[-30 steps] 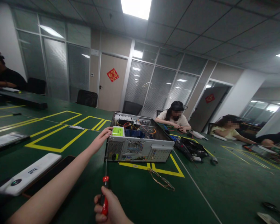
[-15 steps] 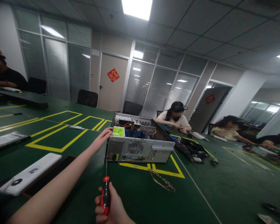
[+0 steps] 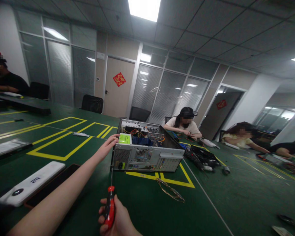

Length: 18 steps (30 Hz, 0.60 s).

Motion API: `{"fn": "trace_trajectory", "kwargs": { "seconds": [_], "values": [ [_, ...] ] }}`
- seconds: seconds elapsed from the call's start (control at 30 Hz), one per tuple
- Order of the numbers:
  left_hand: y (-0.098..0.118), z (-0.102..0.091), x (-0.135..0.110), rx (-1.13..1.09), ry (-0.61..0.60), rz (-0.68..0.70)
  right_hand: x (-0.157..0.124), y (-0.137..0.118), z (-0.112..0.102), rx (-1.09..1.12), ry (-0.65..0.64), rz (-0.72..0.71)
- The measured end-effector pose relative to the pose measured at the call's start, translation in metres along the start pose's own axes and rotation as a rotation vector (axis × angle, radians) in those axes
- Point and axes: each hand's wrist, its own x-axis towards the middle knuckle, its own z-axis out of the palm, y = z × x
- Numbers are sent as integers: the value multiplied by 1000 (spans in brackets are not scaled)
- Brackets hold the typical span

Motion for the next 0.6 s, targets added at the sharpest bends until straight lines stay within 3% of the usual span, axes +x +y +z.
{"fn": "trace_trajectory", "kwargs": {
  "seconds": [0.17,0.3,0.6],
  "values": [
    [0,0,0,-4,2,-4,11,5,-11,-36,-40,-69],
    [-1,0,0,4,14,10,15,8,-8,40,32,-113],
    [1,-1,-1,3,9,7,-3,1,1,18,28,24]
  ]
}}
